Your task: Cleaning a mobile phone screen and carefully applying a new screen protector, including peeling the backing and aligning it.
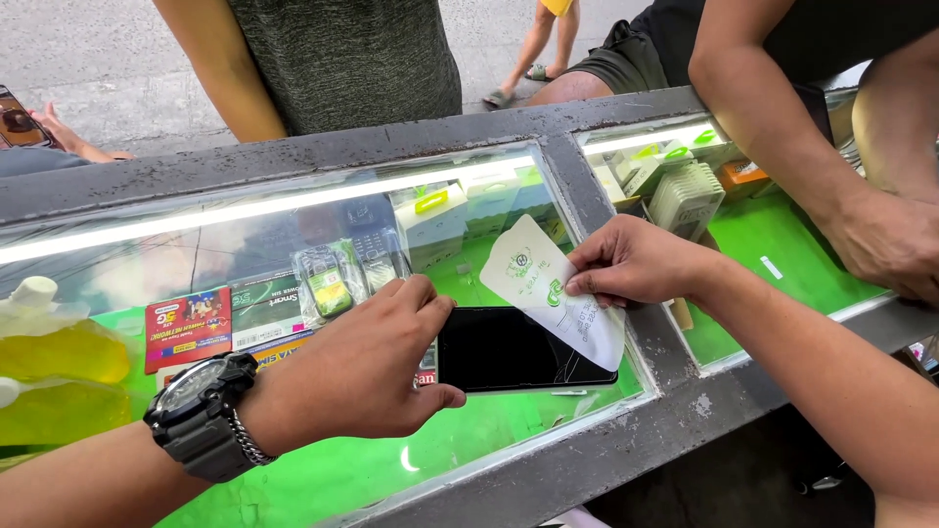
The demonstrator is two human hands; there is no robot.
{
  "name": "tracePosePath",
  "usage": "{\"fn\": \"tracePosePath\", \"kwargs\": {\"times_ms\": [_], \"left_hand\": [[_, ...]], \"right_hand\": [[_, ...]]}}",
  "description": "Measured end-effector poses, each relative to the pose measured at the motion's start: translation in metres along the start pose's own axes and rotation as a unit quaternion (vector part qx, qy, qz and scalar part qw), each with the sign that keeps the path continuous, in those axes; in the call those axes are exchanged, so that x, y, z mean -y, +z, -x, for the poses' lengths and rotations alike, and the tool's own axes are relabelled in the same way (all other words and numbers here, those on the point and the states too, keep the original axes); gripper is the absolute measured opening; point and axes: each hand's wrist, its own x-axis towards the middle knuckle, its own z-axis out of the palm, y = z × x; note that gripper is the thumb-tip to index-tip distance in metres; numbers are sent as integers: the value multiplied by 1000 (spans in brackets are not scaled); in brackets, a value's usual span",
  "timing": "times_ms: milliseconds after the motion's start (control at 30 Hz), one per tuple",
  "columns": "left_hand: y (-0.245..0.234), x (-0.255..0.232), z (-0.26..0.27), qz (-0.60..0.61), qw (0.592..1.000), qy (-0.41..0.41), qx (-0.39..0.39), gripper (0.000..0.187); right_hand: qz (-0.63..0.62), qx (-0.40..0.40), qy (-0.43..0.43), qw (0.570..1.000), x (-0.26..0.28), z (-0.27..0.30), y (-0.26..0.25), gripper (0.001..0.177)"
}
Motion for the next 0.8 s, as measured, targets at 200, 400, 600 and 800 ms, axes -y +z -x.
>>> {"fn": "tracePosePath", "kwargs": {"times_ms": [200, 400, 600, 800], "left_hand": [[-2, 0, 2, 6, 1000, -4, -9, 63], [0, 4, 2, -4, 1000, 8, -21, 62], [8, 9, 0, -11, 999, 17, -44, 68], [17, 8, 0, -23, 996, 33, -76, 81]], "right_hand": [[41, -45, 67, 996, 11, 17, -1, 18], [-16, -93, 179, 979, -19, 48, -7, 15], [-186, -105, 231, 949, -31, 84, 45, 22], [-224, -175, 215, 934, -27, 84, 58, 22]]}}
